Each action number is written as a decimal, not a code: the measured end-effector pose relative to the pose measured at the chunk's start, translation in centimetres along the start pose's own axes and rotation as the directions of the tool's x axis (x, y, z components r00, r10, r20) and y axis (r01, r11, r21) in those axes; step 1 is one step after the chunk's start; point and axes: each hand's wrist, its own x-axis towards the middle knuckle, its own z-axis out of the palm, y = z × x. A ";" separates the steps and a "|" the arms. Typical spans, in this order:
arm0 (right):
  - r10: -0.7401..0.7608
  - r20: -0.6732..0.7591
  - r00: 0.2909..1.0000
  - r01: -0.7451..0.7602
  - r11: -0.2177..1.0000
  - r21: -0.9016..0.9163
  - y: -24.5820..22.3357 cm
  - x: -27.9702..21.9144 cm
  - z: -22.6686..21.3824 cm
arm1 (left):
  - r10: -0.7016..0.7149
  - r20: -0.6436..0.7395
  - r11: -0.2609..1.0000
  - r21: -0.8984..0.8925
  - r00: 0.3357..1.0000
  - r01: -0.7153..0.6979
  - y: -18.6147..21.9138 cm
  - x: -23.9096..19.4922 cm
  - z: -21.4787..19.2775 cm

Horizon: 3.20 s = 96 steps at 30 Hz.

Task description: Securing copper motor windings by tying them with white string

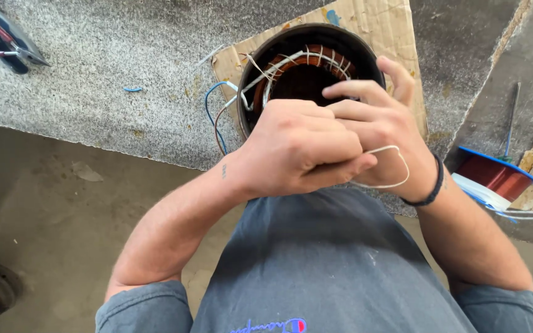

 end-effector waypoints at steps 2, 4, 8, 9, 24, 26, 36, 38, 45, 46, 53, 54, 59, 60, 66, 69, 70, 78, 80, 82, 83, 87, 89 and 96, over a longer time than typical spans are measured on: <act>0.023 -0.021 1.000 -0.024 0.999 -0.037 0.1 -0.3 0.8 | 0.017 -0.005 0.998 0.055 1.000 -0.017 -0.7 0.2 -0.3; 0.046 -0.042 0.998 -0.049 0.996 -0.077 0.4 -0.7 1.2 | 0.037 -0.010 0.994 0.107 0.999 -0.035 -1.2 0.4 -0.4; 0.060 -0.096 0.994 -0.073 0.989 -0.132 0.6 -0.9 1.3 | -0.032 0.007 0.999 0.036 0.999 0.032 -1.0 0.1 -1.4; 0.070 -0.100 0.993 -0.082 0.990 -0.118 0.5 -1.0 1.3 | -0.048 0.000 0.995 0.093 0.999 0.048 -0.7 -0.1 -1.7; -0.341 0.156 0.927 0.358 0.928 -0.099 -0.2 -1.4 -1.8 | -0.199 0.107 0.884 0.450 0.974 0.131 -0.7 -7.2 -1.6; -0.327 0.195 0.924 0.352 0.930 -0.107 -0.4 -1.4 -2.0 | -0.176 0.102 0.881 0.459 0.979 0.111 -1.0 -7.2 -1.6; 0.092 0.212 0.973 -0.003 0.923 -0.385 -2.0 1.8 -4.7 | -0.072 0.077 0.881 0.472 0.994 0.027 -2.1 -7.6 -1.5; 0.104 0.305 0.947 0.036 0.907 -0.420 -1.6 2.8 -3.8 | -0.070 0.072 0.882 0.470 0.995 0.028 -2.2 -7.6 -1.5; 0.216 0.602 0.769 0.240 0.775 -0.584 -2.7 5.6 -3.4 | -0.048 0.018 0.868 0.495 0.999 0.033 -2.5 -8.2 -1.1; 0.219 0.608 0.763 0.244 0.774 -0.585 -3.5 5.5 -3.1 | -0.049 0.010 0.871 0.491 0.999 0.038 -2.5 -8.3 -1.2; 0.296 0.390 0.872 0.147 0.601 -0.786 -7.0 3.4 -1.3 | -0.016 -0.034 0.890 0.455 0.999 0.030 -2.8 -8.8 -0.7; 0.346 0.308 0.886 0.059 0.574 -0.817 -7.2 3.0 -1.1 | -0.014 -0.027 0.890 0.455 1.000 0.025 -3.0 -8.7 -0.8; 0.528 0.175 0.831 -0.113 0.468 -0.877 -8.4 2.6 0.6 | 0.004 -0.036 0.891 0.454 0.999 0.013 -3.2 -8.7 -1.0; 0.565 0.161 0.809 -0.158 0.473 -0.867 -8.6 2.6 0.8 | -0.003 -0.042 0.877 0.480 0.999 0.023 -3.2 -8.8 -0.9; 0.707 0.261 0.657 -0.140 0.455 -0.879 -7.7 4.2 -0.1 | 0.024 -0.045 0.892 0.451 0.999 -0.002 -3.5 -8.6 -1.2; 0.772 0.386 0.505 -0.161 0.523 -0.837 -5.8 4.7 -0.2 | 0.036 -0.009 0.905 0.424 0.999 -0.028 -3.6 -8.7 -1.3; 0.778 0.374 0.504 -0.158 0.509 -0.846 -5.6 5.5 0.0 | 0.050 -0.018 0.906 0.421 0.999 -0.038 -3.6 -8.7 -1.3; 0.450 0.509 0.733 -0.154 0.840 -0.520 -3.3 2.7 -2.9 | 0.028 0.011 0.900 0.435 1.000 -0.030 -3.5 -9.0 -1.1; 0.408 0.466 0.786 -0.115 0.836 -0.537 -4.2 3.7 -2.4 | 0.018 0.010 0.893 0.449 1.000 -0.021 -3.3 -9.0 -1.3; 0.359 0.409 0.839 -0.080 0.825 -0.560 -4.6 4.3 -2.0 | 0.019 0.013 0.883 0.469 1.000 -0.023 -3.0 -8.7 -1.4; 0.346 0.439 0.829 -0.037 0.818 -0.575 -4.5 4.5 -1.8 | 0.005 0.014 0.891 0.454 1.000 -0.011 -2.8 -8.5 -1.5; 0.280 0.481 0.831 -0.042 0.893 -0.448 -3.3 3.9 -1.8 | -0.013 0.029 0.887 0.461 0.999 -0.002 -2.2 -7.7 -1.7; 0.299 0.464 0.834 -0.204 0.948 -0.245 -2.9 3.4 -2.5 | -0.023 0.046 0.880 0.476 0.999 -0.001 -2.0 -7.6 -1.5; 0.597 0.534 0.599 -0.553 0.790 -0.264 -3.0 1.0 -3.6 | -0.073 0.087 0.879 0.476 0.993 0.023 -1.4 -7.3 -1.4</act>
